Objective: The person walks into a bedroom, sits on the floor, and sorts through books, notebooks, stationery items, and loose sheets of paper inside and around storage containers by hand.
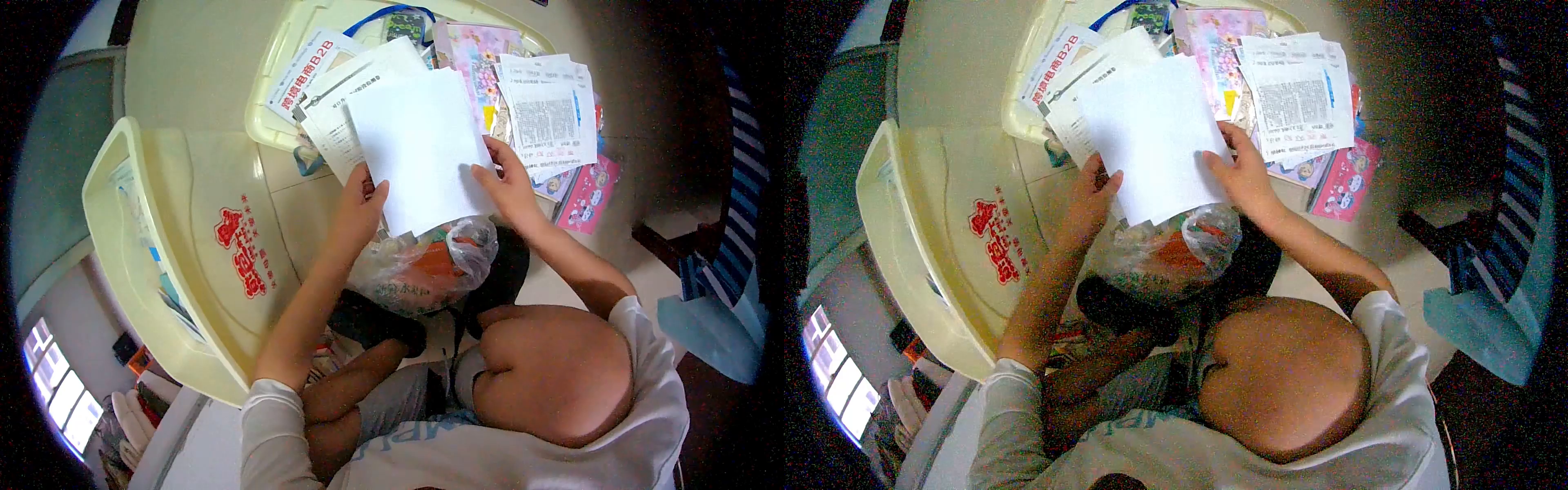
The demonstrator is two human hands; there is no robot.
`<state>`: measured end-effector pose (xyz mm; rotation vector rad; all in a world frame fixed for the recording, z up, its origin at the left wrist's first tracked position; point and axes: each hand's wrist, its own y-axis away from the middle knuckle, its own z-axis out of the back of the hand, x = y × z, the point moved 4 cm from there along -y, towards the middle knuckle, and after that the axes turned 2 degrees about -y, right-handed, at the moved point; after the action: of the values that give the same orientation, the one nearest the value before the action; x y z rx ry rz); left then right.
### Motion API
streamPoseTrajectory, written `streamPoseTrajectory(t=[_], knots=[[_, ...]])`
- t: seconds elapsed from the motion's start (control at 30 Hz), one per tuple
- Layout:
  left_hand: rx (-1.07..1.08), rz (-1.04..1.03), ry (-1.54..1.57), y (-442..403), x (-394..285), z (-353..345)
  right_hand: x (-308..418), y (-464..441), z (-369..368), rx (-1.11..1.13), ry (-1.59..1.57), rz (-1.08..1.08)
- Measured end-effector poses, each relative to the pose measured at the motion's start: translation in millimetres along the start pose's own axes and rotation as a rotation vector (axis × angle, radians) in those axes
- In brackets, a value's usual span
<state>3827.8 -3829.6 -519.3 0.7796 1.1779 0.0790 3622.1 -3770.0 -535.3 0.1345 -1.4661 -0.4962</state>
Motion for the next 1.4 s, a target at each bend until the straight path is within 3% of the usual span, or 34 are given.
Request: streamPoseTrajectory(t=[0.13,0.2,0.23,0.3,0.37,0.4,0.47,0.53,0.57,0.63,0.7,0.77,0.8,0.87,0.9,1.0,1.03,1.1,1.2,1.27,1.4], knots=[[-0.024,-0.138,0.106,4,-4,-2,9,-8,12,-0.027,-0.109,-0.038],[0.024,-0.347,-0.014,11,-15,-5,19,-6,17,0.018,-0.118,-0.046],[0.025,-0.349,-0.015,15,-19,-6,26,-4,17,0.065,-0.128,-0.056],[0.023,-0.313,0.087,22,-31,-9,40,0,18,0.034,-0.234,0.012],[0.016,-0.375,0.167,33,-45,-9,59,0,17,0.158,-0.265,0.397],[0.007,-0.436,0.248,36,-51,-8,62,-2,19,0.158,-0.265,0.398],[-0.059,-0.284,0.400,25,-40,-7,69,-2,17,0.289,-0.321,0.480],[-0.086,-0.227,0.513,23,-42,-10,65,-4,18,0.263,-0.280,0.450],[-0.247,-0.404,0.153,29,-54,-5,62,-5,19,0.236,-0.238,0.420],[-0.402,-0.575,-0.218,32,-66,-4,53,-6,22,0.277,-0.196,0.492],[-0.343,-0.510,0.176,19,-51,-2,48,-7,21,0.318,-0.154,0.557],[-0.297,-0.533,0.083,18,-46,-1,50,-6,22,0.155,0.151,0.736],[-0.120,-0.261,0.360,17,-53,-5,48,-7,21,0.155,0.151,0.736],[-0.066,-0.075,0.415,5,-33,-8,43,-8,22,-0.047,0.290,0.766],[-0.043,0.019,0.442,0,-23,-10,37,-10,21,-0.046,0.289,0.765],[-0.080,0.107,0.515,20,-49,-19,25,-14,24,-0.067,0.241,0.789],[-0.096,-0.195,0.317,16,-44,-17,24,-13,25,-0.042,0.265,0.780],[-0.112,-0.486,0.113,21,-50,-18,29,-9,24,-0.012,0.287,0.765],[-0.018,-0.243,0.474,24,-49,-21,43,-2,25,0.051,0.167,0.634],[-0.087,-0.313,0.301,23,-47,-18,50,2,22,0.195,0.294,0.644],[-0.108,-0.453,-0.015,18,-47,-13,52,0,24,0.261,0.454,0.749]])
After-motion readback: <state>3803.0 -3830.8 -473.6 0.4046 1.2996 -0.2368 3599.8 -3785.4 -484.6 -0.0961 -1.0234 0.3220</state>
